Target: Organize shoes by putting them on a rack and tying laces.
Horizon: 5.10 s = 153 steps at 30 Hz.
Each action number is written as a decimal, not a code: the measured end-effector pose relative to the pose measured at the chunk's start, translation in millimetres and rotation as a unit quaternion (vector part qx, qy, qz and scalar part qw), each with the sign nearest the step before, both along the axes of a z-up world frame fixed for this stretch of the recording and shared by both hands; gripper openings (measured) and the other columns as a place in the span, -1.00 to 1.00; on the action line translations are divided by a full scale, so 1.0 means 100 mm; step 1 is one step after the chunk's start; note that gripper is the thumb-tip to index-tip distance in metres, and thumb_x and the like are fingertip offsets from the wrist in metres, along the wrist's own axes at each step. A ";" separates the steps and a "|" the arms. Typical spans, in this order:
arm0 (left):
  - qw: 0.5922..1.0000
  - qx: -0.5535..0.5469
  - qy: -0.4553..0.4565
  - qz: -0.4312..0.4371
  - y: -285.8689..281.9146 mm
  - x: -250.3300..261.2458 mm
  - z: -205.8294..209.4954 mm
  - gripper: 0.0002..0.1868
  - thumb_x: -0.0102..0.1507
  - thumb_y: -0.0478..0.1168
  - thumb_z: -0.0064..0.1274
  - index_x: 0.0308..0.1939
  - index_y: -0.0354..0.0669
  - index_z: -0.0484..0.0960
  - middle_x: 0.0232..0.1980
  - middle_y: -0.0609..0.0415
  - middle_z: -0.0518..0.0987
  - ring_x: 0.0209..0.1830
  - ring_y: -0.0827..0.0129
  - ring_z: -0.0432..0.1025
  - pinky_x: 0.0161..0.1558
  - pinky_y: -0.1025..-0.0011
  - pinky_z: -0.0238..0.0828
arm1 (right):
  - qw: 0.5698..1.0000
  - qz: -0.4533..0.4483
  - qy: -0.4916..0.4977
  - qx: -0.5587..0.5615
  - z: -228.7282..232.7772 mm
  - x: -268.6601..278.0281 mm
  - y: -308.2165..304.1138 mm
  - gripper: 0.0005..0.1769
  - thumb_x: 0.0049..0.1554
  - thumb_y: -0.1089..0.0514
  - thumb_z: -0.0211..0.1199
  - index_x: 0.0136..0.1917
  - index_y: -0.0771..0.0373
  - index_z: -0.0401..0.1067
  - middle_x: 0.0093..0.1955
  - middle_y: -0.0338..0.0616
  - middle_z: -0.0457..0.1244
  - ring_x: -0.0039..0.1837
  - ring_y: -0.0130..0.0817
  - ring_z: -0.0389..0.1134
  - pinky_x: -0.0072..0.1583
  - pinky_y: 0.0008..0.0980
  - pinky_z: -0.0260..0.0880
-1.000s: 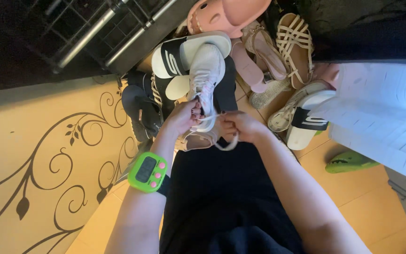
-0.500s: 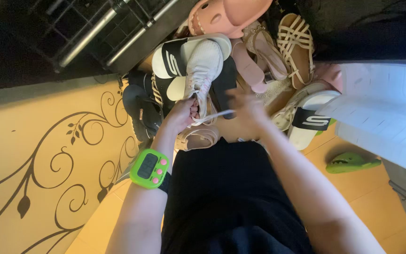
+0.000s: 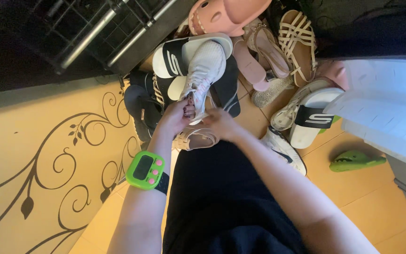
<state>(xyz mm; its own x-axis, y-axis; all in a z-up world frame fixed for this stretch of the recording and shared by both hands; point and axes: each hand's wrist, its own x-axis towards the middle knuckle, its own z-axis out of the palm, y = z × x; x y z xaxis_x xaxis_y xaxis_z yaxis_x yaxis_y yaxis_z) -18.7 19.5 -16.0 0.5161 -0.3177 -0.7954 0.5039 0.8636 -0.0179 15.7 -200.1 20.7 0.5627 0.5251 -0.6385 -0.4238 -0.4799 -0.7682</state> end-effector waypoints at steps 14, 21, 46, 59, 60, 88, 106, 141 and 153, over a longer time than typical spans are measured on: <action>0.617 0.507 -0.139 -0.586 -0.07 0.35 1.08 -0.72 0.34 -0.21 -0.06 -0.02 -0.34 0.62 -0.13 -0.28 0.63 -0.08 -0.01 0.56 0.02 0.06 0.46 | 0.918 -0.142 0.370 0.019 0.51 0.63 0.21 -0.76 0.26 0.10 0.04 -0.16 0.22 0.43 -0.44 -0.38 0.00 -0.42 -0.49 -0.03 -0.35 -0.38 -0.01; 0.276 0.677 -0.179 -0.658 -0.16 0.47 1.17 -0.81 0.26 -0.40 0.01 -0.14 -0.30 0.71 -0.16 -0.22 0.69 -0.21 0.11 0.64 -0.21 0.26 0.61 | 0.946 0.099 -0.289 -0.105 0.85 0.81 0.59 -0.83 0.11 0.18 0.22 -0.01 0.22 0.51 0.19 0.22 0.30 -0.14 0.23 0.42 -0.12 0.09 0.40; 0.203 0.733 -0.511 -0.401 0.35 0.98 1.03 -0.74 0.18 -0.37 0.04 -0.04 -0.11 0.58 0.09 0.12 0.66 -0.11 0.34 0.58 -0.12 0.39 0.54 | 0.956 0.232 -0.177 -0.028 -0.09 1.76 0.59 -0.80 0.21 0.17 0.14 0.10 0.24 0.42 0.01 0.14 0.38 0.05 0.04 0.42 0.04 -0.10 0.41; 0.059 0.679 -0.508 -0.526 0.34 1.08 1.01 -0.71 0.16 -0.35 0.07 -0.02 -0.17 0.60 -0.06 0.04 0.65 -0.05 0.32 0.59 -0.07 0.39 0.57 | 0.923 0.202 -0.314 -0.088 0.40 1.70 0.86 -0.74 0.22 0.15 0.09 0.18 0.13 0.36 -0.09 0.03 0.35 -0.03 0.07 0.39 -0.01 0.02 0.33; 0.062 0.685 -0.488 -0.537 0.32 1.08 1.03 -0.71 0.15 -0.39 0.11 -0.04 -0.21 0.60 -0.07 0.00 0.66 -0.06 0.29 0.60 -0.09 0.39 0.58 | 0.859 0.149 -0.483 -0.081 0.38 1.64 0.83 -0.73 0.15 0.21 0.18 0.15 0.15 0.37 -0.12 0.05 0.35 -0.04 0.14 0.39 0.00 0.08 0.33; 0.622 0.714 -0.226 -0.229 0.07 0.53 1.15 -0.59 0.21 -0.51 0.15 0.09 -0.21 0.43 -0.10 0.00 0.66 -0.14 0.27 0.63 -0.09 0.37 0.59 | 0.964 -0.014 -0.258 0.057 0.64 0.88 0.90 -0.78 0.04 0.34 0.32 0.00 0.31 0.46 -0.13 0.06 0.33 -0.12 -0.07 0.45 -0.06 -0.20 0.44; 0.578 0.724 -0.234 -0.295 0.08 0.51 0.80 -0.59 0.25 -0.38 0.16 0.18 -0.16 0.56 0.06 -0.06 0.56 0.04 0.09 0.43 0.16 0.22 0.37 | 0.961 -0.087 -0.258 0.039 0.53 1.03 0.89 -0.85 0.05 0.29 0.31 -0.07 0.31 0.56 -0.13 0.00 0.35 -0.14 -0.13 0.48 -0.06 -0.27 0.50; 0.773 0.548 -0.267 -0.177 0.38 0.12 0.33 -0.69 0.31 -0.46 0.11 0.14 -0.31 0.61 0.27 0.05 0.32 0.06 0.41 0.42 0.03 0.47 0.60 | 0.977 0.026 0.128 0.169 0.28 1.12 1.04 -0.84 0.25 0.13 0.23 -0.05 0.27 0.49 -0.20 -0.12 0.27 -0.08 -0.27 0.30 -0.01 -0.30 0.32; 0.812 0.497 -0.170 -0.256 0.49 0.03 0.42 -0.73 0.33 -0.42 0.11 0.11 -0.22 0.69 -0.17 0.07 0.58 -0.16 0.37 0.49 -0.09 0.43 0.51 | 0.974 0.086 -0.209 0.031 0.22 0.98 0.99 -0.85 0.08 0.19 0.29 -0.18 0.35 0.47 -0.25 0.13 0.33 -0.20 0.02 0.38 -0.10 -0.14 0.36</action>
